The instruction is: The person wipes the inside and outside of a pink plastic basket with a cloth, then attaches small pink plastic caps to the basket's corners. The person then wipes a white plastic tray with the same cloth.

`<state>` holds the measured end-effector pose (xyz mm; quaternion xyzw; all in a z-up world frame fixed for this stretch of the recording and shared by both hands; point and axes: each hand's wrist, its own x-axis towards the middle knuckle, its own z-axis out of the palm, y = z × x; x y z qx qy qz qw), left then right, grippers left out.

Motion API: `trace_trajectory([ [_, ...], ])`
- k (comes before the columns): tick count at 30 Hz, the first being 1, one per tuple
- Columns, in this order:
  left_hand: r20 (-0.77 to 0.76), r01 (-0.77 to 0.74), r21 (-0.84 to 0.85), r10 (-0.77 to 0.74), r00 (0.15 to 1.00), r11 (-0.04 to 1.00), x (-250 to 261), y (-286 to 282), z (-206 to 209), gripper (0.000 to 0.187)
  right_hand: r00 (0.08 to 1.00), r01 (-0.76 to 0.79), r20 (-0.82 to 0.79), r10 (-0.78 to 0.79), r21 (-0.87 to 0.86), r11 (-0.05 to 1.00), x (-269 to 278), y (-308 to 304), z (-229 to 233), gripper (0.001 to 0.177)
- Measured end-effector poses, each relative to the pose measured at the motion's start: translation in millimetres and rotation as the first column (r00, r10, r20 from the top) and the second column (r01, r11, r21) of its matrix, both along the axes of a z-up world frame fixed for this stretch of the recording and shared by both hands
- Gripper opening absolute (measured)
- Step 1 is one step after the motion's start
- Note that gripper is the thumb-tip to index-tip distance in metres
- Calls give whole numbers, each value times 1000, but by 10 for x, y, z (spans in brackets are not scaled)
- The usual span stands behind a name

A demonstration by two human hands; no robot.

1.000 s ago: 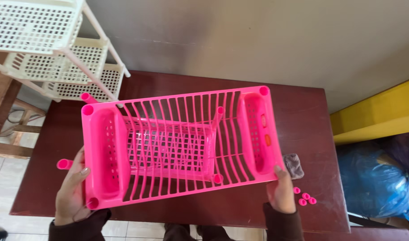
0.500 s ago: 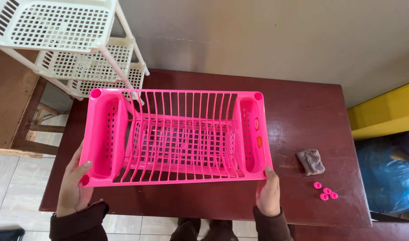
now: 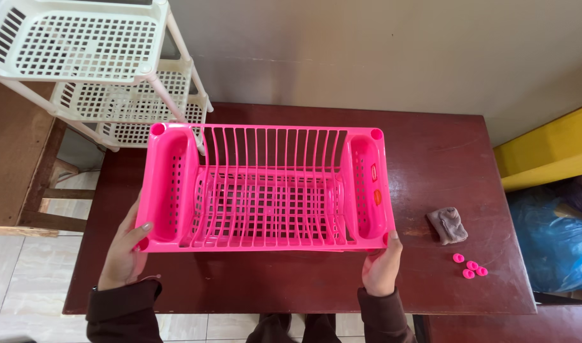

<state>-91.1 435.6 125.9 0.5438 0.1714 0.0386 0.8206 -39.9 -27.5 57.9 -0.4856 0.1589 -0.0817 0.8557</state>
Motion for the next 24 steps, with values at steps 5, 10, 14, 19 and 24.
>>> trace_trajectory([
  [5, -25, 7, -6, -7, 1000, 1000, 24, -95, -86, 75, 991, 103, -77, -110, -81, 991, 97, 21, 142, 50],
  [10, -19, 84, 17, -83, 996, 996, 13, -410, -132, 73, 982, 176, -56, -179, -56, 983, 242, -191, 347, 50],
  [14, -21, 125, -32, -126, 992, 992, 30, -683, -72, 73, 974, 214, -65, -218, -63, 975, 278, -402, 450, 49],
  [19, -34, 99, -109, -103, 994, 989, 80, -895, -24, 70, 977, 204, 70, -199, -78, 976, 304, -605, 348, 47],
  [24, -59, 99, -145, -108, 992, 984, 98, -900, -6, 70, 972, 235, 4, -236, -51, 971, 284, -779, 101, 42],
])
